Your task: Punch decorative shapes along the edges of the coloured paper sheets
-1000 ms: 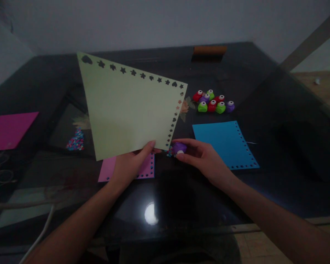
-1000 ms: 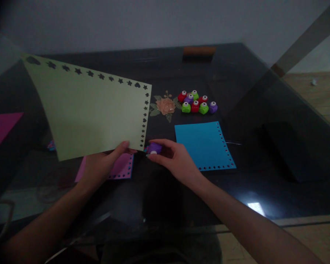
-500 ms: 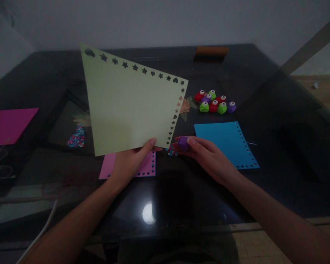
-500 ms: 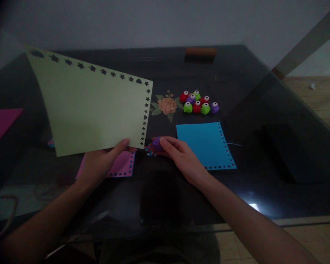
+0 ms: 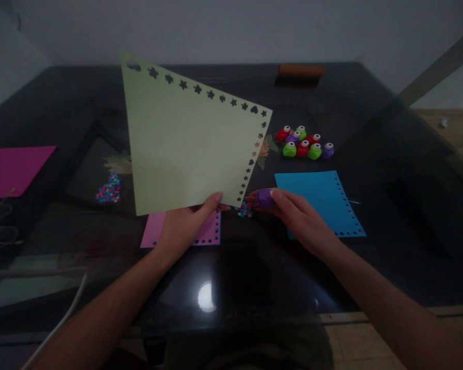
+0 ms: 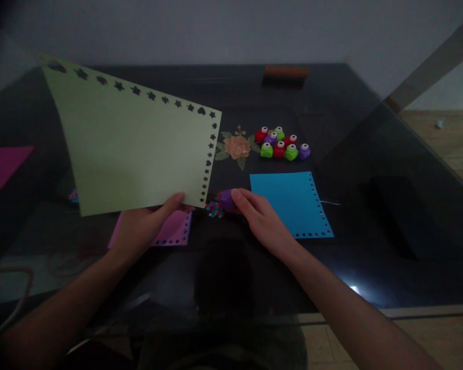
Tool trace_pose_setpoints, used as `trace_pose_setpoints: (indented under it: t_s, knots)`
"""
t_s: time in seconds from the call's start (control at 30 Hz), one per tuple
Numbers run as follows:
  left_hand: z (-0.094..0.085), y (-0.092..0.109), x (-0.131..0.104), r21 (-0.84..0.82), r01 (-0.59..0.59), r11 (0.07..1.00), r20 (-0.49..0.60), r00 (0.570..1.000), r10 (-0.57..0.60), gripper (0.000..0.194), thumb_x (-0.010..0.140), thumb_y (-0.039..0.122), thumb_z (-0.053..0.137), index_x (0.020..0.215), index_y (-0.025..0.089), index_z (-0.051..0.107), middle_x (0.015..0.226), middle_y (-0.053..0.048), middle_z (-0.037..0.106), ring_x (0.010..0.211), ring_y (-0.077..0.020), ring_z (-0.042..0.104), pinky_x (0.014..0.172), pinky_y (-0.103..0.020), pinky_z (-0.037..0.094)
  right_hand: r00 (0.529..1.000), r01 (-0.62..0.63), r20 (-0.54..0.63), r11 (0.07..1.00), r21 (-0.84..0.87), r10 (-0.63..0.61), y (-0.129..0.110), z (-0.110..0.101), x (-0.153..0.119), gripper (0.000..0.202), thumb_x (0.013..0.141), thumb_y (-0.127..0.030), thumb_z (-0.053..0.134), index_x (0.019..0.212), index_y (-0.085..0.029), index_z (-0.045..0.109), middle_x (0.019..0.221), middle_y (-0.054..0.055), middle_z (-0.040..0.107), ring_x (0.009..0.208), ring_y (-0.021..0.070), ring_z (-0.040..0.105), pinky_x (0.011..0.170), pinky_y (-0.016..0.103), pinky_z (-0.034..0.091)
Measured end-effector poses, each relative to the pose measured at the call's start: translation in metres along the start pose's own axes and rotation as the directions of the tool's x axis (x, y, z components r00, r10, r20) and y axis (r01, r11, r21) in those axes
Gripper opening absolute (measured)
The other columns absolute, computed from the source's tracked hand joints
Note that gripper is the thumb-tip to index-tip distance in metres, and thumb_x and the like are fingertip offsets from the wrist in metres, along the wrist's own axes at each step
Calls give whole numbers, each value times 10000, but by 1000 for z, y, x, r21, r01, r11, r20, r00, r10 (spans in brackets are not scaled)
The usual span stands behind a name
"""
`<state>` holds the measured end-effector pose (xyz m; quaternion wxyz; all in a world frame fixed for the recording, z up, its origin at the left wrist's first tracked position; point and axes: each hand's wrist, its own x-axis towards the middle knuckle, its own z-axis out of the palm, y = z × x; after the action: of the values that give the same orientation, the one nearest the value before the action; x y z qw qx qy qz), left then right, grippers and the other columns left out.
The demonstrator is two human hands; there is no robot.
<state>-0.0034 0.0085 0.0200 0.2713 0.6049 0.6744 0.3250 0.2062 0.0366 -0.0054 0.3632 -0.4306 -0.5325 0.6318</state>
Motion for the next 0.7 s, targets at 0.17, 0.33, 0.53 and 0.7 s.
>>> trace_pose_setpoints:
  t_s: [0.17,0.33,0.53,0.7]
  knots:
    - [0,-1,1,-4,-7,1000,-13,1000,7,278,824,406,538,706,246,733,877,5,750,1048,-235,617,1074,-386,313,997,72,27,980,-185,-68,-5,-3,-1,365,917,-488,416,1014,-231,656,973,24,680,952,193,610,912,374,448]
    - [1,-4,2,5,-21,1000,-27,999,21,262,809,411,540,671,285,724,868,22,750,1048,-246,619,1069,-390,329,988,143,116,895,-423,-102,-15,1,-5,343,941,-436,380,1016,-210,627,986,41,662,979,201,591,883,351,443]
    - [0,0,2,25,-32,999,-25,999,33,258,812,387,535,698,262,731,886,6,750,1037,-223,629,1064,-363,337,966,249,211,772,-585,-152,-14,1,-8,338,952,-422,362,1086,-207,587,1071,69,630,1030,205,552,923,379,414]
    - [0,0,2,12,-4,1000,-28,1000,4,257,801,393,545,698,262,741,881,14,751,1029,-223,636,1050,-338,359,954,282,258,750,-598,-152,-15,0,-9,335,957,-407,360,1139,-211,563,1103,64,617,1065,193,529,950,368,404]
